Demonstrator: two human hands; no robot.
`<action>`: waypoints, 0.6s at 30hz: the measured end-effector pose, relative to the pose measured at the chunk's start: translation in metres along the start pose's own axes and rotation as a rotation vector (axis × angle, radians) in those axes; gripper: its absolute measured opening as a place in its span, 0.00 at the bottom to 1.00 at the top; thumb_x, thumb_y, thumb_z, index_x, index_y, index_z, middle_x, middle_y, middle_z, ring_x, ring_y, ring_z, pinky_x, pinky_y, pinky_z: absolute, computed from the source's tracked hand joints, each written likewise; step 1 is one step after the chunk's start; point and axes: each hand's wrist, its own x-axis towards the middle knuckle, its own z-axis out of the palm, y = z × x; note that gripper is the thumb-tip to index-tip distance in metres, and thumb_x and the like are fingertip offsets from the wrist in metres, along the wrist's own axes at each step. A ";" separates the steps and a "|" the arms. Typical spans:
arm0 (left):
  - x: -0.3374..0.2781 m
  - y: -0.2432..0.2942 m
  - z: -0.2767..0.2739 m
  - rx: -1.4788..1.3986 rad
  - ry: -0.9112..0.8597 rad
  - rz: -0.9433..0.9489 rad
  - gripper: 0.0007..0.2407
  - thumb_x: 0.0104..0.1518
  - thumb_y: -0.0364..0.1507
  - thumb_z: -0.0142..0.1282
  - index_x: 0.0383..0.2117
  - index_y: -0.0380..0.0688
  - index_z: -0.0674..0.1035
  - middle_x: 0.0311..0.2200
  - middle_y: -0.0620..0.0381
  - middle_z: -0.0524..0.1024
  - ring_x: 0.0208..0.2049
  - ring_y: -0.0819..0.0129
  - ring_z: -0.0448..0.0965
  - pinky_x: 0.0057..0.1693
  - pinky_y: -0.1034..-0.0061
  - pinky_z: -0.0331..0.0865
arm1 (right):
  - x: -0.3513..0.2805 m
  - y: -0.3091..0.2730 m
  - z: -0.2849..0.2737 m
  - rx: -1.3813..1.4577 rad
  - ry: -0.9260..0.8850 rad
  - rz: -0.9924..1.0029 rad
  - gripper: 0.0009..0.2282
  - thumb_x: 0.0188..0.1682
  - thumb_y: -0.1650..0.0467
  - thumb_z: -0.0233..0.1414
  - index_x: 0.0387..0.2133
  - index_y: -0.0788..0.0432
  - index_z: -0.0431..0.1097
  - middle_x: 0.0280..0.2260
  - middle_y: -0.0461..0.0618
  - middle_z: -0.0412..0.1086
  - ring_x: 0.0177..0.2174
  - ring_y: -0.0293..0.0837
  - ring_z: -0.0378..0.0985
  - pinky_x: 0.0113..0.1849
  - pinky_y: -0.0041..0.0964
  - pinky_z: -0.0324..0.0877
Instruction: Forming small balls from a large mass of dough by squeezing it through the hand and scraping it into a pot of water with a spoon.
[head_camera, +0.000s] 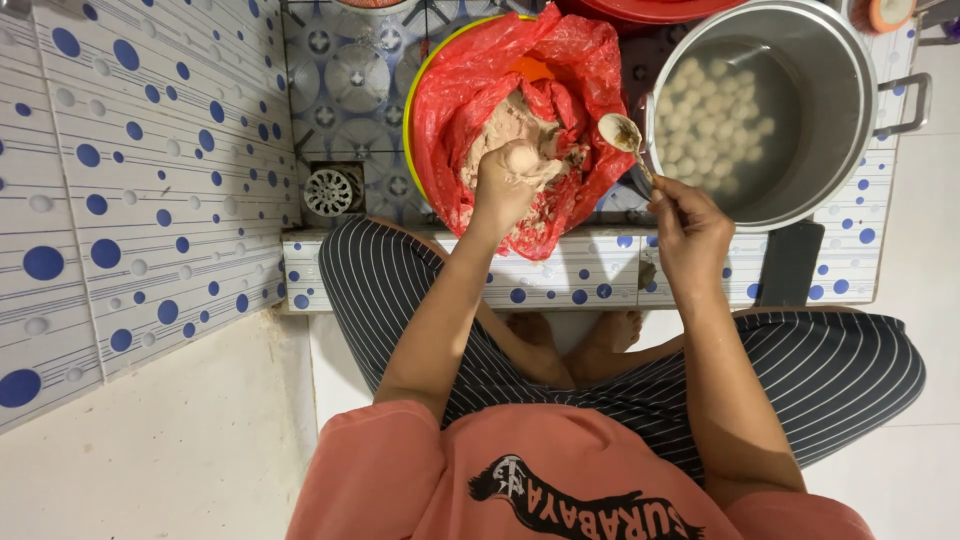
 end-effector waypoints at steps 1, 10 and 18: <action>0.000 0.000 0.002 0.000 0.001 0.000 0.08 0.46 0.13 0.67 0.28 0.35 0.79 0.23 0.51 0.80 0.25 0.75 0.78 0.36 0.81 0.77 | 0.000 -0.001 0.000 0.000 0.000 0.000 0.08 0.56 0.85 0.56 0.45 0.72 0.79 0.30 0.65 0.74 0.32 0.54 0.82 0.34 0.44 0.77; 0.003 -0.016 -0.002 -0.108 -0.082 0.073 0.03 0.58 0.23 0.59 0.27 0.44 0.78 0.21 0.64 0.72 0.26 0.81 0.71 0.35 0.89 0.65 | 0.001 0.000 0.000 0.008 0.004 0.005 0.08 0.56 0.85 0.56 0.46 0.72 0.78 0.31 0.65 0.74 0.33 0.54 0.82 0.35 0.44 0.77; -0.001 0.013 0.006 -0.025 -0.074 -0.017 0.08 0.46 0.16 0.69 0.30 0.39 0.83 0.24 0.54 0.82 0.24 0.76 0.81 0.36 0.85 0.79 | 0.000 -0.002 0.001 -0.005 0.006 -0.008 0.07 0.56 0.86 0.56 0.45 0.74 0.78 0.32 0.67 0.75 0.32 0.55 0.82 0.33 0.46 0.77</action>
